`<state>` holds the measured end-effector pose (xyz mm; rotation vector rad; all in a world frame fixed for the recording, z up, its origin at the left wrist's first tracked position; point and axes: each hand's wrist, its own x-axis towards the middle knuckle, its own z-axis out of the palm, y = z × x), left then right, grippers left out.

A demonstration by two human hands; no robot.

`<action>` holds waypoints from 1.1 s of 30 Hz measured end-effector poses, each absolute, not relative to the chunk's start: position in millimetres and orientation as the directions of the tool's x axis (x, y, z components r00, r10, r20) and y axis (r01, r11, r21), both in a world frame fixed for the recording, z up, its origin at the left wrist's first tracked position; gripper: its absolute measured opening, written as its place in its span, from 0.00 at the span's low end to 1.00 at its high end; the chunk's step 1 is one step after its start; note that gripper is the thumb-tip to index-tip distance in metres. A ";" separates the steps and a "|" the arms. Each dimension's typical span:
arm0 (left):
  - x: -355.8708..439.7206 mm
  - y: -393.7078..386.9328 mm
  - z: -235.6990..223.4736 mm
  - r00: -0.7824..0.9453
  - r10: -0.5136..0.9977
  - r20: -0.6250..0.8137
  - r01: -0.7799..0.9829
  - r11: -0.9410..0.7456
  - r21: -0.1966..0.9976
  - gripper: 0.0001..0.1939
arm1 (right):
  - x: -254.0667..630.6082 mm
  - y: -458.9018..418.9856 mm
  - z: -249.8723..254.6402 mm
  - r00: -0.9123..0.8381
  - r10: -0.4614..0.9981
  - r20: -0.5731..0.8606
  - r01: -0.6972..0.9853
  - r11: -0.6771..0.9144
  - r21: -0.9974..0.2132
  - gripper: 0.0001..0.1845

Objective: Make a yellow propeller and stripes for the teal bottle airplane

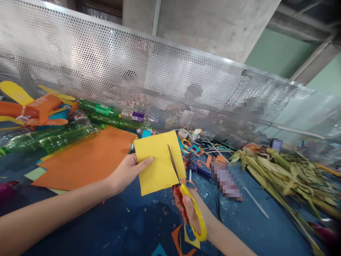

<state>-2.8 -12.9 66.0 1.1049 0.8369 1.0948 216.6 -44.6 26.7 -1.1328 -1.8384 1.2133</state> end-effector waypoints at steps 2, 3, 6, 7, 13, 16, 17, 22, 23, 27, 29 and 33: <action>-2.9 -12.6 65.5 0.273 0.962 0.001 -0.254 0.071 0.965 0.22 | 215.4 -44.9 29.2 -0.405 0.910 0.086 0.320 0.229 -0.920 0.31; -2.9 -12.4 65.3 0.274 0.962 0.003 -0.255 0.069 0.964 0.22 | 215.0 -45.0 30.3 -0.405 0.909 0.094 0.326 0.240 -0.914 0.31; -3.0 -12.1 64.9 0.274 0.962 0.009 -0.264 0.066 0.962 0.22 | 215.7 -44.7 32.2 -0.434 0.896 0.088 0.342 0.255 -0.904 0.30; -3.0 -12.0 64.9 0.274 0.962 0.009 -0.265 0.067 0.962 0.22 | 216.4 -44.3 32.2 -0.434 0.897 0.086 0.346 0.254 -0.903 0.30; -2.7 -11.4 65.4 0.267 0.964 -0.005 -0.265 0.079 0.961 0.23 | 223.1 -38.8 27.8 -0.469 0.882 0.046 0.380 0.248 -0.891 0.31; -2.7 -10.8 64.8 0.266 0.964 -0.004 -0.270 0.078 0.960 0.22 | 225.1 -37.7 23.9 -0.432 0.901 0.047 0.379 0.228 -0.897 0.31; -2.8 -10.5 64.5 0.267 0.964 -0.004 -0.272 0.079 0.959 0.22 | 225.1 -37.9 22.8 -0.426 0.904 0.045 0.377 0.222 -0.899 0.31; -3.1 -9.3 63.2 0.272 0.962 0.010 -0.286 0.071 0.956 0.21 | 220.7 -41.5 22.7 -0.408 0.912 0.050 0.362 0.211 -0.908 0.29; -3.1 -9.1 62.9 0.276 0.961 0.011 -0.284 0.071 0.956 0.21 | 219.2 -42.4 24.1 -0.408 0.911 0.057 0.355 0.216 -0.909 0.30; -2.3 -8.5 61.7 0.291 0.957 0.009 -0.263 0.070 0.962 0.21 | 215.2 -46.2 33.3 -0.489 0.860 0.142 0.325 0.331 -0.886 0.32; -1.1 -9.0 61.2 0.296 0.955 0.004 -0.253 0.074 0.965 0.20 | 214.9 -47.9 37.6 -0.532 0.828 0.175 0.322 0.390 -0.863 0.30; 1.5 -12.2 61.1 0.323 0.946 0.011 -0.249 0.073 0.966 0.19 | 218.2 -50.0 39.1 -0.516 0.849 0.116 0.306 0.309 -0.900 0.29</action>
